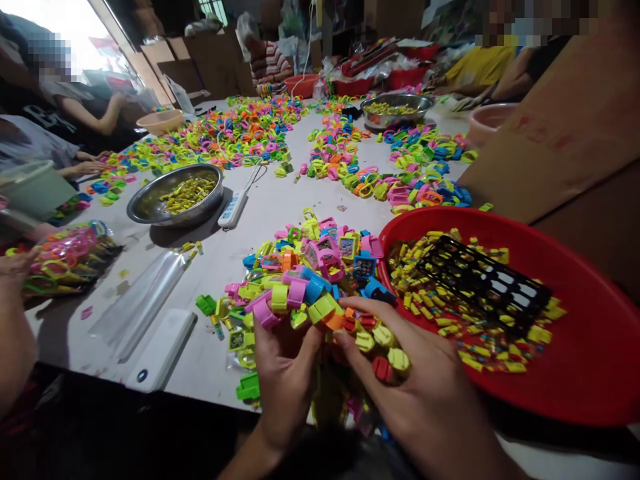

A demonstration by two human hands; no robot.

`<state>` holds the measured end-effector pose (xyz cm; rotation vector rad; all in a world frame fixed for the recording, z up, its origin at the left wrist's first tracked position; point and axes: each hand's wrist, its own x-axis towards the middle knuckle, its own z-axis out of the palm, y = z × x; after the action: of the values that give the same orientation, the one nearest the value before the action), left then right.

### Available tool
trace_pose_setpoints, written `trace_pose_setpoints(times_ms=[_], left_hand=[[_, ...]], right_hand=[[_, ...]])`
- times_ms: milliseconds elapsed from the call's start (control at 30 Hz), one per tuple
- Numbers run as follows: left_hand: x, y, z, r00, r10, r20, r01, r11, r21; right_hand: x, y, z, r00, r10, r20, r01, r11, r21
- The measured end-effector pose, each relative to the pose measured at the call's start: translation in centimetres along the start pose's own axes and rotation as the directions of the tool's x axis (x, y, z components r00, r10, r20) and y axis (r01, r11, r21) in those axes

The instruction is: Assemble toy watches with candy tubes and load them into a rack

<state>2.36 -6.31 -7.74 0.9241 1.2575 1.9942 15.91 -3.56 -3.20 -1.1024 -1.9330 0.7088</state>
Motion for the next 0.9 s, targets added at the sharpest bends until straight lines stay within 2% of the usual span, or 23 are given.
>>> trace_pose_setpoints(times_ms=[100,200,267,333,400,467,533,600,633,733,833,900], left_hand=[[0.2,-0.2,-0.8,0.998,0.030,0.054,-0.028,0.999,-0.025],[0.7,-0.5,-1.2,0.998,0.043,0.042,-0.041,0.998,-0.046],[1.1,-0.6,-0.9,1.000,-0.022,-0.001,0.021,0.991,-0.136],[1.4,-0.2,-0.2,0.989,-0.148,-0.012,0.139,0.955,-0.264],[1.6,0.7,0.8,0.957,-0.289,0.008,0.273,0.895,-0.353],[1.7,1.8,1.7,0.901,-0.433,0.012,0.401,0.823,-0.401],[1.8,2.7,2.4,0.829,-0.558,-0.033,0.492,0.756,-0.432],[1.9,3.3,2.9,0.793,-0.604,-0.075,0.523,0.738,-0.426],[2.1,3.5,3.0,0.803,-0.591,-0.082,0.514,0.755,-0.408],[2.4,3.3,3.4,0.895,-0.441,-0.063,0.396,0.853,-0.341],[2.6,2.9,3.5,0.962,-0.244,-0.120,0.204,0.939,-0.277],[2.6,2.6,3.4,0.975,-0.131,-0.179,0.091,0.972,-0.215]], right_hand=[[0.1,0.2,-0.6,1.000,-0.012,-0.010,0.013,0.999,0.035],[0.2,0.4,-1.2,0.991,-0.124,0.048,0.123,0.992,0.031],[0.1,0.6,-1.5,0.973,-0.210,0.099,0.210,0.978,0.007],[0.0,1.0,-1.5,0.944,-0.297,0.145,0.299,0.954,0.009],[-0.3,1.3,-1.1,0.912,-0.377,0.164,0.373,0.926,0.056],[-0.7,1.4,-0.3,0.898,-0.408,0.165,0.387,0.911,0.143],[-1.1,1.1,0.7,0.917,-0.355,0.182,0.305,0.918,0.255],[-1.6,0.6,1.5,0.955,-0.220,0.198,0.139,0.924,0.357],[-1.9,0.2,1.7,0.971,-0.136,0.195,0.049,0.916,0.398],[-2.3,-0.6,1.4,0.979,0.062,0.192,-0.149,0.863,0.482],[-1.9,-0.9,0.0,0.971,0.131,0.198,-0.209,0.867,0.452],[-1.4,-0.8,-1.0,0.970,0.141,0.197,-0.209,0.897,0.389]])
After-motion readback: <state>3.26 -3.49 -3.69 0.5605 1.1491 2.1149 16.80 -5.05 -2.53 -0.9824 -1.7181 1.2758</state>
